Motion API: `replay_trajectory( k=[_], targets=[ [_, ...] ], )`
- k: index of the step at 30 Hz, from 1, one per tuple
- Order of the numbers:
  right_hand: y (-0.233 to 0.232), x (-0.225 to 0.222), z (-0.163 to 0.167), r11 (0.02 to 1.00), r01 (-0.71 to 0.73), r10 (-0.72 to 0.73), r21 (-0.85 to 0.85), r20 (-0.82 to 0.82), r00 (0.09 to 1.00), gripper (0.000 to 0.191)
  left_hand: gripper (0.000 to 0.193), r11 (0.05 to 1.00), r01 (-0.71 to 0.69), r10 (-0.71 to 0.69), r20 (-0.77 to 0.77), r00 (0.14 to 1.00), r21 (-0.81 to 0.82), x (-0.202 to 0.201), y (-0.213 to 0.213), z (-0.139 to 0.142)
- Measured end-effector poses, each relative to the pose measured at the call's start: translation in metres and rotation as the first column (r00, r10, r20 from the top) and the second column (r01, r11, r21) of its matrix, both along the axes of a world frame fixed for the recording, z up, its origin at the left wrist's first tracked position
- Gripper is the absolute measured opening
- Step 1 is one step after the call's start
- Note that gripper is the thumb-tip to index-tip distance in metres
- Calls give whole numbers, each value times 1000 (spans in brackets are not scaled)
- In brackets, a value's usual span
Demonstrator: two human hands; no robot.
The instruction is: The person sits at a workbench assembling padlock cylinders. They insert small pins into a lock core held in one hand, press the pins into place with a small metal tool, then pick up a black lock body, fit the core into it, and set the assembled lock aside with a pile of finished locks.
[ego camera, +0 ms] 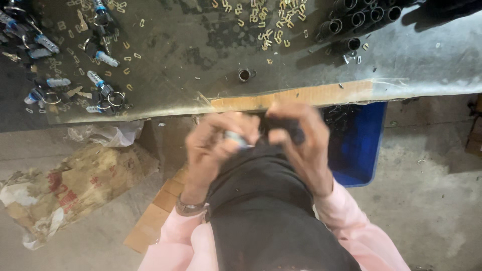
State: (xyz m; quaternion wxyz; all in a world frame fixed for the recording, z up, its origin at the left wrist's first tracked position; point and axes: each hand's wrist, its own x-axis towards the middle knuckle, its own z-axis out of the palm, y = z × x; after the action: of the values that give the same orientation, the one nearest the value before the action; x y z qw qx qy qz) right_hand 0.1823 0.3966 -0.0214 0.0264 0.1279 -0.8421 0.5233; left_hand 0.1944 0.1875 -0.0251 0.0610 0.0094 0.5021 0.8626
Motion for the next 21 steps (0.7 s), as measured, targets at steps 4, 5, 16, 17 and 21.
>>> replay_trajectory(
  k=[4,5,16,17,21],
  targets=[
    [-19,-44,7,981,53,-27,185,-140,990,53,24,993,-103,94,138,986,57,11,-13,-9],
    [-25,-53,7,969,47,4,243,-205,979,57,25,994,-106,105,164,981,1,12,-15,-11],
    [-15,-36,-23,802,-68,194,-593,150,970,31,45,894,-55,-171,452,875,445,19,-17,-31],
    [-11,-28,-29,748,-55,209,-662,155,966,33,45,875,-38,-203,435,877,483,19,-15,-36],
    [-12,-1,-51,685,65,98,-725,180,979,42,29,884,70,-300,444,844,463,19,-5,-47]
  ],
)
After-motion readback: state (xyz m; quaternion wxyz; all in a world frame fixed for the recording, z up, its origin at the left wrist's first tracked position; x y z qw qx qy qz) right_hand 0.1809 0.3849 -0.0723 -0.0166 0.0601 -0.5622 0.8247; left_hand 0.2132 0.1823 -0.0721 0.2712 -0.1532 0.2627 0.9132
